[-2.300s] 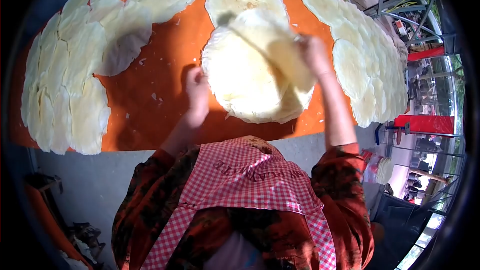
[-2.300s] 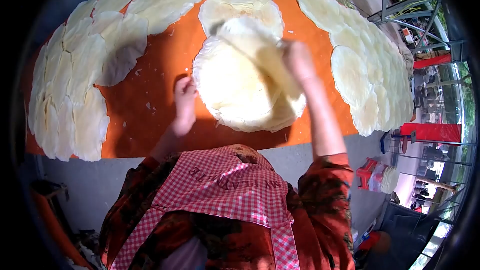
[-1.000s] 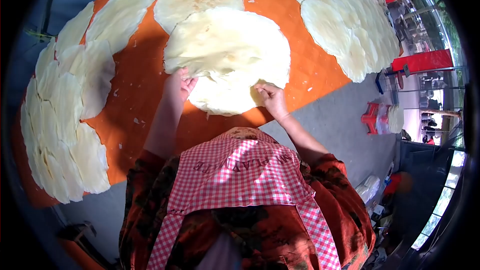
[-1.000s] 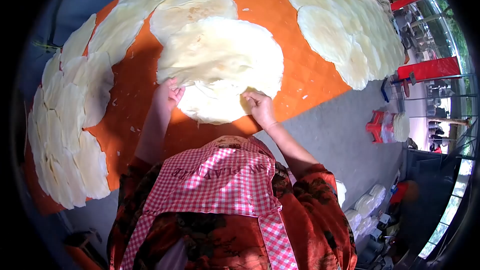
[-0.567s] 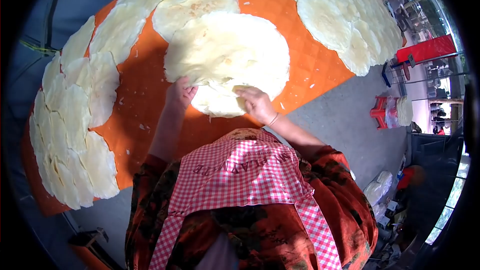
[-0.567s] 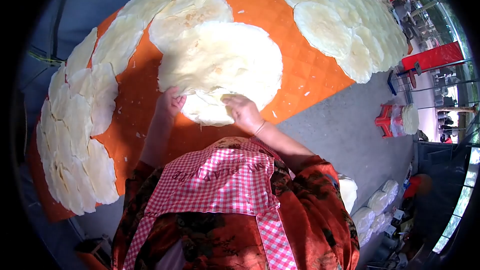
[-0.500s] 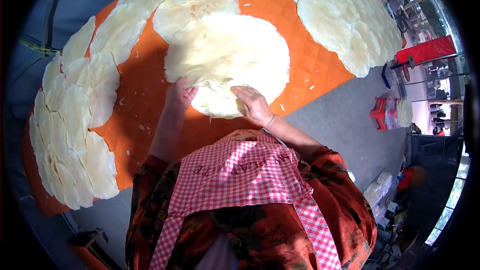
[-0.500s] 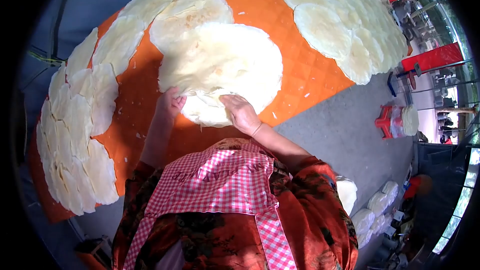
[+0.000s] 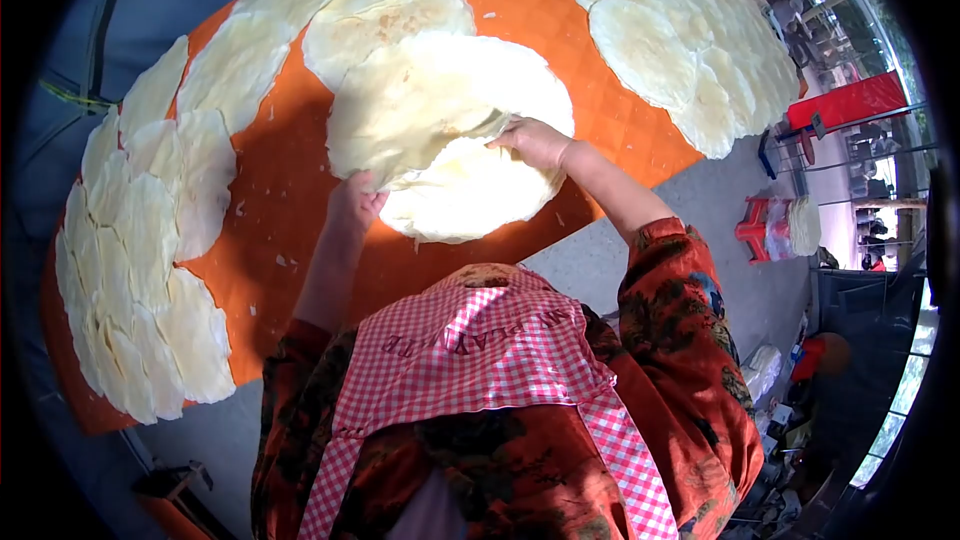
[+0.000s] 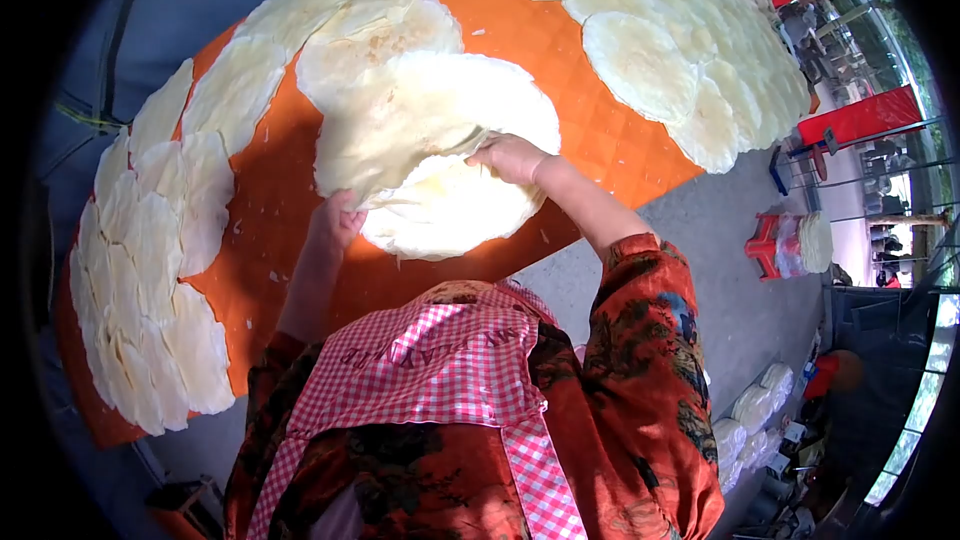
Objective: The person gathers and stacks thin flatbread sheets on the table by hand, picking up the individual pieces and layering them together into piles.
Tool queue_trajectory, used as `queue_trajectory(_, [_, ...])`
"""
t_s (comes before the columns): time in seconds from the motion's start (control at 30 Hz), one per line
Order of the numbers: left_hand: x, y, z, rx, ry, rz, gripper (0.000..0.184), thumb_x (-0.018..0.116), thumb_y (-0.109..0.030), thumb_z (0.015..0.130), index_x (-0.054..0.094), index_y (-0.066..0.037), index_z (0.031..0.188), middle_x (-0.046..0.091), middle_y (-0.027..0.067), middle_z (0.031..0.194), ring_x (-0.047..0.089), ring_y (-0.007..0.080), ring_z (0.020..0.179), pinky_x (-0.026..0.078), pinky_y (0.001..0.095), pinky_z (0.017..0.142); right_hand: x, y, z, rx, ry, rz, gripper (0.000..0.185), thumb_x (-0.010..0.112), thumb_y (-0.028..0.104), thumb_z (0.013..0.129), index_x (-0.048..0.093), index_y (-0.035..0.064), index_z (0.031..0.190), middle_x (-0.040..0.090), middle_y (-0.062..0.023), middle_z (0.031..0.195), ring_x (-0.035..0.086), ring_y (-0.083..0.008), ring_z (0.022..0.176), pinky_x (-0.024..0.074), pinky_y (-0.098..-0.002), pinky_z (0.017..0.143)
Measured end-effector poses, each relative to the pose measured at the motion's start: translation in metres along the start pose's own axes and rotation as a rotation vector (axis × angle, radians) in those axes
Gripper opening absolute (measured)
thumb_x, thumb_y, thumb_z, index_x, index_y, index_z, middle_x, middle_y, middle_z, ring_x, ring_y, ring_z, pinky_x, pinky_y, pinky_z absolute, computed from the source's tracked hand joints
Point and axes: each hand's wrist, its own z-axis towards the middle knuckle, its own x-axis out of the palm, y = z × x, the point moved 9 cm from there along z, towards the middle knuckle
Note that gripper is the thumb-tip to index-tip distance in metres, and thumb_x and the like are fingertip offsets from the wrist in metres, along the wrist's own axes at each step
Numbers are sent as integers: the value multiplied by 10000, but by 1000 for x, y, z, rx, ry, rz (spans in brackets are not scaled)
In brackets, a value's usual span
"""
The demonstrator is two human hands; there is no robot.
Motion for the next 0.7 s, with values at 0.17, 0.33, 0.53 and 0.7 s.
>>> queue_trajectory(0.17, [-15, 14, 23, 2, 47, 98, 432, 556, -105, 853, 429, 17, 1248, 520, 162, 1235, 539, 298, 1129, 426, 438, 984, 4, -3, 4, -86, -68, 32, 277, 575, -39, 728, 613, 106, 962, 601, -45, 951, 523, -238, 1068, 433, -361, 911])
queue_trajectory(0.33, [-18, 13, 15, 49, 4, 197, 443, 572, -159, 854, 449, 10, 1245, 516, 160, 1225, 551, 294, 1068, 467, 439, 926, 0, -15, -18, -64, -236, -91, 220, 601, -20, 719, 641, 52, 923, 625, -72, 912, 574, -257, 989, 471, -368, 870])
queue_trajectory(0.53, [-33, 18, 22, 116, -59, 396, 493, 616, -231, 843, 464, -27, 1265, 515, 145, 1211, 549, 272, 1002, 516, 401, 791, 25, -62, -50, 240, -501, 481, 218, 585, -33, 778, 689, 41, 954, 667, -99, 1003, 625, -211, 914, 484, -307, 846])
queue_trajectory(0.7, [-30, 16, 18, 150, -34, 451, 514, 613, -252, 850, 456, -30, 1286, 522, 141, 1212, 552, 272, 1012, 509, 384, 765, -41, -42, -40, 553, -685, 246, 246, 564, -12, 775, 671, 74, 978, 662, -117, 1047, 634, -240, 885, 503, -344, 793])
